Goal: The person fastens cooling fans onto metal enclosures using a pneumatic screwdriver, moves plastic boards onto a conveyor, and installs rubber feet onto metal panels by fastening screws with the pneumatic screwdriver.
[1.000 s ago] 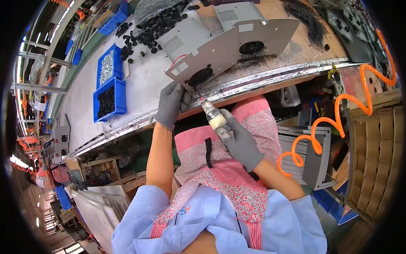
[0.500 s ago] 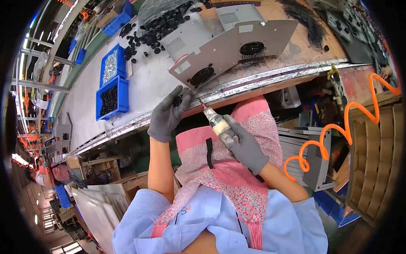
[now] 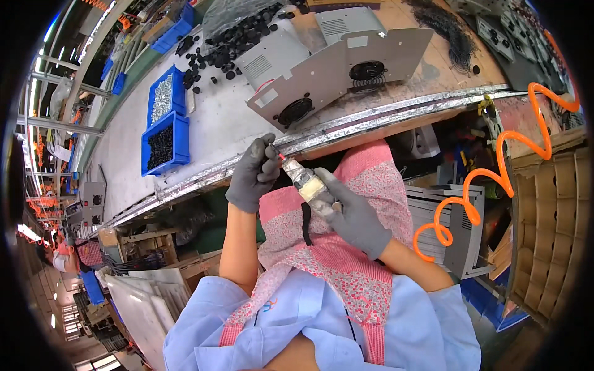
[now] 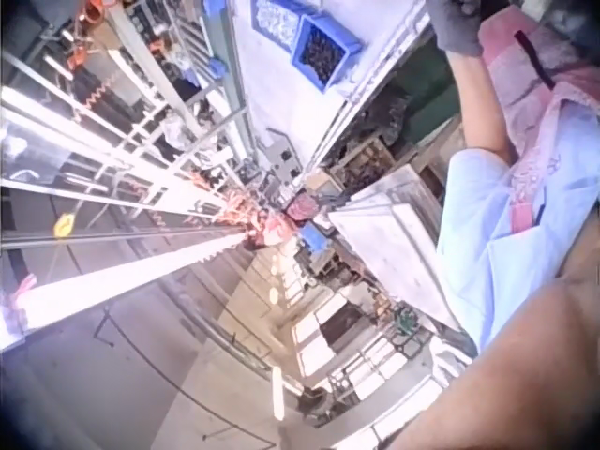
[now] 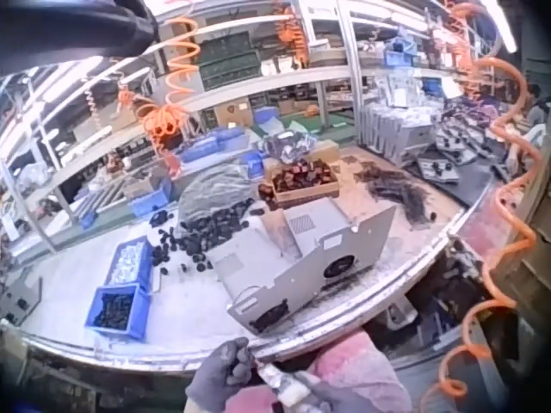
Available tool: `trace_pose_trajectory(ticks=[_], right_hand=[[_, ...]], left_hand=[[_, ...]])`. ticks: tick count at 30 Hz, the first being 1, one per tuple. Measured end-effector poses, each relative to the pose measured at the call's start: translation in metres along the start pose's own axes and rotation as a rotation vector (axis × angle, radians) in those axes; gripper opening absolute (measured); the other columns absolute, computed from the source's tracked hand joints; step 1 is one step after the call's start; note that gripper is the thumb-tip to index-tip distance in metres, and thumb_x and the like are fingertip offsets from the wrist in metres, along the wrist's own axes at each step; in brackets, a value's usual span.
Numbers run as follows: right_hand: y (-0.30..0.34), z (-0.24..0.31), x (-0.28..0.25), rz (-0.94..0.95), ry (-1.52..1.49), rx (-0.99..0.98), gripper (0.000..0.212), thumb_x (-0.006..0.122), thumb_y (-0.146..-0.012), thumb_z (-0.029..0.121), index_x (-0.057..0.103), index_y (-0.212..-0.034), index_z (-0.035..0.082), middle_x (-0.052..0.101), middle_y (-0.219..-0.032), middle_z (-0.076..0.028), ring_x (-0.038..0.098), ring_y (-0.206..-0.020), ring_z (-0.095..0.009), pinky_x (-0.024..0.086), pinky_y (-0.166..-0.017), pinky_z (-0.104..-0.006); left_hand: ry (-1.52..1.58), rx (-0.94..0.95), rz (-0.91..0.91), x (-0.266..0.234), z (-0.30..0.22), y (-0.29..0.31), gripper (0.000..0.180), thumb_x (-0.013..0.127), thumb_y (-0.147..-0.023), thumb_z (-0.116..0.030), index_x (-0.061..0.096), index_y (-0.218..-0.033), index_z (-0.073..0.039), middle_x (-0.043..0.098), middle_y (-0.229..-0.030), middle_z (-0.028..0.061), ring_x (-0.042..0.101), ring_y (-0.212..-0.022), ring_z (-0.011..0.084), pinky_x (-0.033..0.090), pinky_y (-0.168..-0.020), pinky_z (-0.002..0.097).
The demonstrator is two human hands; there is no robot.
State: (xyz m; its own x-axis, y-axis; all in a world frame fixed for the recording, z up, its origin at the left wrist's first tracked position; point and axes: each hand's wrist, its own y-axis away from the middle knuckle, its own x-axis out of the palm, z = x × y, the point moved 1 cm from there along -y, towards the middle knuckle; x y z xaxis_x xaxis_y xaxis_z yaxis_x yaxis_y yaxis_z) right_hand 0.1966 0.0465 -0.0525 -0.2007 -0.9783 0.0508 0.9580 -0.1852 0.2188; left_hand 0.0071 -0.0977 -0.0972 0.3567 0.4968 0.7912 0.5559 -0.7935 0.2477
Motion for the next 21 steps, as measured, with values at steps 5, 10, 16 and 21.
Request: trace_pose_trajectory(ticks=[5, 10, 16, 21], right_hand=[[-0.001, 0.002, -0.003, 0.020, 0.069, 0.021, 0.063, 0.056, -0.086, 0.029, 0.030, -0.139, 0.006, 0.060, -0.105, -0.011, 0.057, -0.088, -0.011, 0.046, -0.078, -0.0252], [0.000, 0.006, 0.001, 0.022, 0.105, 0.014, 0.062, 0.057, -0.087, 0.028, 0.030, -0.139, 0.007, 0.062, -0.098, -0.009, 0.057, -0.084, -0.010, 0.046, -0.077, -0.0255], [0.001, 0.004, 0.001, 0.044, 0.086, -0.027, 0.060, 0.056, -0.087, 0.025, 0.031, -0.139, 0.010, 0.062, -0.096, -0.009, 0.057, -0.080, -0.010, 0.047, -0.075, -0.0254], [0.003, 0.010, -0.001, 0.064, -0.006, 0.098, 0.059, 0.056, -0.087, 0.020, 0.031, -0.139, 0.009, 0.062, -0.096, -0.010, 0.056, -0.082, -0.011, 0.046, -0.075, -0.0260]], left_hand=[[-0.002, 0.010, -0.024, 0.012, -0.002, 0.001, 0.027, 0.060, -0.085, -0.025, 0.052, -0.099, -0.003, 0.056, -0.077, 0.0017, 0.037, -0.044, 0.0063, 0.027, -0.034, 0.0163], [-0.038, -0.005, -0.066, 0.014, 0.001, 0.003, 0.032, 0.059, -0.086, -0.034, 0.055, -0.092, -0.003, 0.050, -0.066, -0.0009, 0.030, -0.041, 0.0045, 0.023, -0.034, 0.0172], [-0.179, 0.012, -0.108, 0.016, 0.000, 0.002, 0.038, 0.054, -0.089, -0.041, 0.057, -0.091, -0.004, 0.042, -0.056, -0.0044, 0.029, -0.038, 0.0034, 0.023, -0.032, 0.0165], [-0.467, 0.149, -0.147, 0.027, -0.003, 0.006, 0.038, 0.057, -0.087, -0.041, 0.056, -0.092, -0.003, 0.044, -0.058, -0.0026, 0.029, -0.039, 0.0040, 0.021, -0.033, 0.0168]])
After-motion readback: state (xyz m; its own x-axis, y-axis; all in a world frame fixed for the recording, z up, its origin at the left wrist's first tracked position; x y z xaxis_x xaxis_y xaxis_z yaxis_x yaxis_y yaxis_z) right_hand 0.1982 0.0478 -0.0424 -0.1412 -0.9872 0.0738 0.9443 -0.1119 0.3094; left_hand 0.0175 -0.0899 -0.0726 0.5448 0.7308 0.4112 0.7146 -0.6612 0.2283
